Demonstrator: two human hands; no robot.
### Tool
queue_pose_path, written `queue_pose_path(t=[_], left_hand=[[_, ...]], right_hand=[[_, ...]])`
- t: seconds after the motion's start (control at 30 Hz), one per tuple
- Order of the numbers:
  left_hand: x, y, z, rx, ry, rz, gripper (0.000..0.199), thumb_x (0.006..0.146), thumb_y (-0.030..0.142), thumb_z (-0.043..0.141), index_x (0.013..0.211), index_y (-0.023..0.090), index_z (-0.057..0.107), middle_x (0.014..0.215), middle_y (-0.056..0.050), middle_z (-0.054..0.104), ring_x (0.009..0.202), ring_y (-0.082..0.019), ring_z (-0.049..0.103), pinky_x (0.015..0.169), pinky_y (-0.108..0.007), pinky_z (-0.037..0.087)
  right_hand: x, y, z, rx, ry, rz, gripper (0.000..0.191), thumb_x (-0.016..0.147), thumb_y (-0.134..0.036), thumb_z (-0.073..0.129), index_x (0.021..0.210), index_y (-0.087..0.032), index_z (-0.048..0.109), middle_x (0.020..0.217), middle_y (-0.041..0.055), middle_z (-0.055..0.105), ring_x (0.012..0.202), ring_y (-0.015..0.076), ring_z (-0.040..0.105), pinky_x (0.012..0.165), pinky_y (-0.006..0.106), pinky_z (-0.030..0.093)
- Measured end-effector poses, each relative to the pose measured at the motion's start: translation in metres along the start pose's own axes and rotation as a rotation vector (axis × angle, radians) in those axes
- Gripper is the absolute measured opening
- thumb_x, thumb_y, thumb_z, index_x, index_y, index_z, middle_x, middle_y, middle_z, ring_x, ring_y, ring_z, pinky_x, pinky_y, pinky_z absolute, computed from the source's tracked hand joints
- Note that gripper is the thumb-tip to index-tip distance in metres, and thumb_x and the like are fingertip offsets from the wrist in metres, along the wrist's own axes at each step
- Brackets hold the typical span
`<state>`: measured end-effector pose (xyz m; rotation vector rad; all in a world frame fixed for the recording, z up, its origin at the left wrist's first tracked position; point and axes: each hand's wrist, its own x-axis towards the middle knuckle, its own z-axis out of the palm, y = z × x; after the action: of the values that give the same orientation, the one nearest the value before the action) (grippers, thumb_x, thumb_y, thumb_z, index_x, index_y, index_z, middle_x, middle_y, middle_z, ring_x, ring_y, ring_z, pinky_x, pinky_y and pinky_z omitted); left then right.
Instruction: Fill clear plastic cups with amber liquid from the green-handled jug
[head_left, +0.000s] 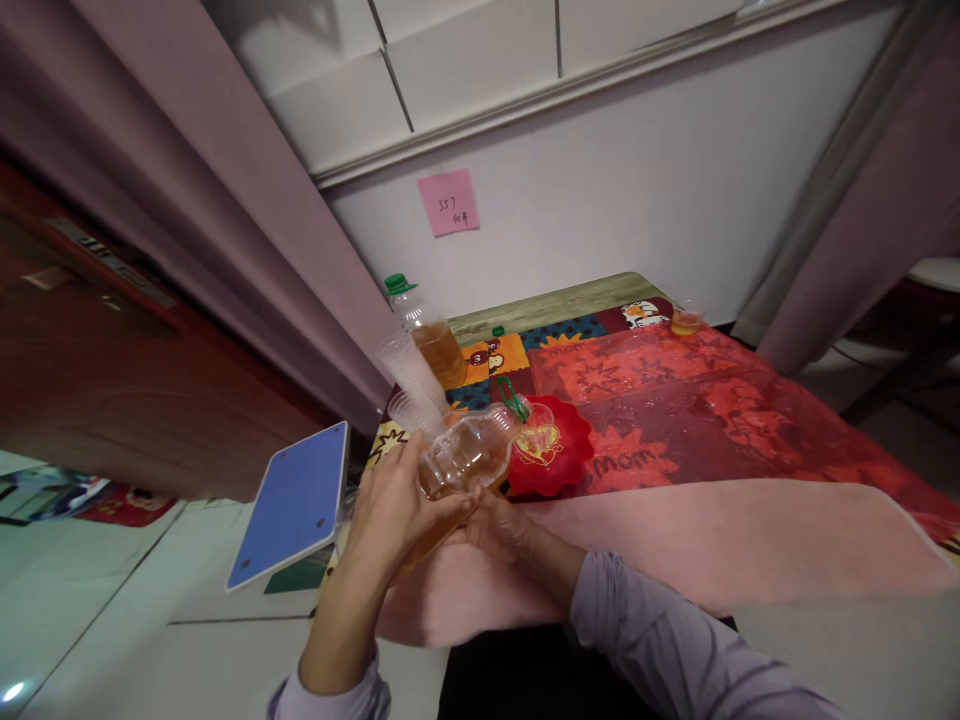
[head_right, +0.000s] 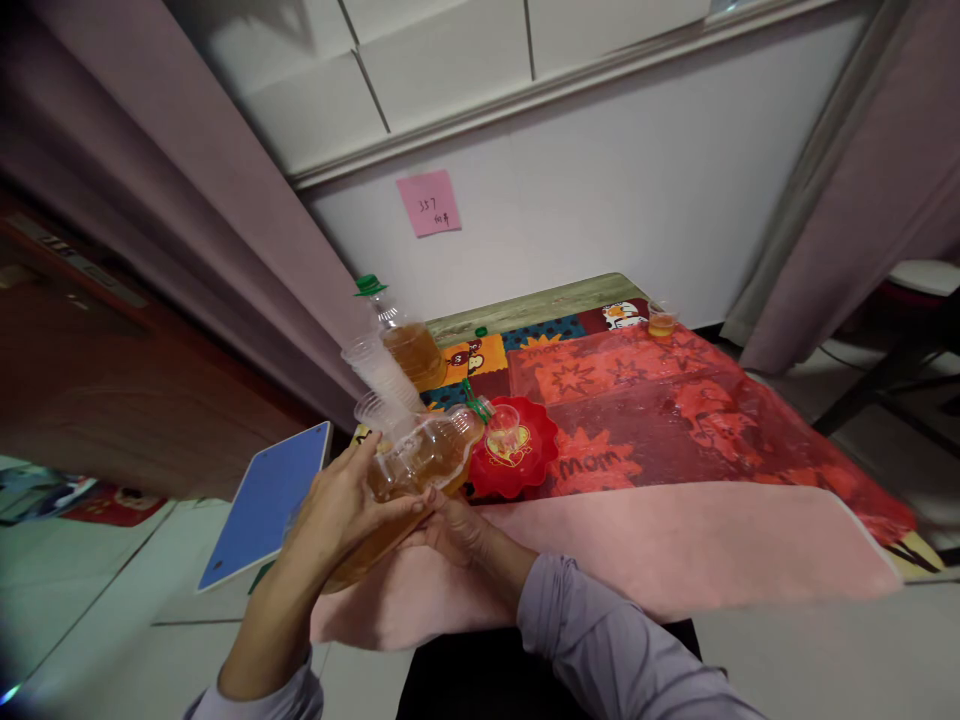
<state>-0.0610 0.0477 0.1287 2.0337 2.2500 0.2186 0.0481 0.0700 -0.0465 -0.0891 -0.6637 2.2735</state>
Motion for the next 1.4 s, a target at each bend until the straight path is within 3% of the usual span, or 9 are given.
queue_pose_path(t=[0.23, 0.47, 0.93, 1.4], left_hand=[[0.001, -0.001, 0.001, 0.007, 0.002, 0.005, 0.093, 0.078, 0.059, 0.087, 0.153, 0.014, 0.056, 0.151, -0.024, 0.068, 0.135, -0.043, 0.069, 0.107, -0.053, 0.057], [0.0, -0.001, 0.002, 0.004, 0.01, 0.009, 0.088, 0.078, 0.058, 0.087, 0.15, 0.017, 0.058, 0.149, -0.023, 0.07, 0.133, -0.043, 0.07, 0.105, -0.052, 0.058], [0.001, -0.001, 0.001, 0.015, -0.025, -0.019, 0.096, 0.079, 0.058, 0.087, 0.158, 0.015, 0.052, 0.154, -0.023, 0.067, 0.14, -0.041, 0.066, 0.113, -0.052, 0.054], [-0.003, 0.006, -0.005, 0.022, -0.041, -0.053, 0.099, 0.081, 0.062, 0.084, 0.161, 0.015, 0.05, 0.158, -0.024, 0.064, 0.146, -0.044, 0.062, 0.115, -0.054, 0.053]], right_hand=[[0.0, -0.001, -0.001, -0.041, -0.037, -0.004, 0.081, 0.074, -0.087, 0.083, 0.124, -0.024, 0.073, 0.129, 0.0126, 0.08, 0.134, 0.0354, 0.07, 0.113, 0.059, 0.057], [-0.001, 0.0, 0.001, -0.029, -0.017, -0.016, 0.078, 0.077, -0.085, 0.082, 0.125, -0.024, 0.073, 0.128, 0.0122, 0.08, 0.134, 0.0352, 0.07, 0.111, 0.059, 0.058], [-0.001, 0.0, 0.0, -0.032, -0.002, -0.019, 0.083, 0.079, -0.083, 0.082, 0.14, -0.028, 0.069, 0.13, 0.0095, 0.08, 0.123, 0.0315, 0.075, 0.11, 0.057, 0.06], [-0.004, -0.005, 0.009, -0.066, 0.012, -0.035, 0.082, 0.077, -0.087, 0.08, 0.133, -0.028, 0.071, 0.134, 0.0104, 0.079, 0.133, 0.0343, 0.069, 0.114, 0.06, 0.056]])
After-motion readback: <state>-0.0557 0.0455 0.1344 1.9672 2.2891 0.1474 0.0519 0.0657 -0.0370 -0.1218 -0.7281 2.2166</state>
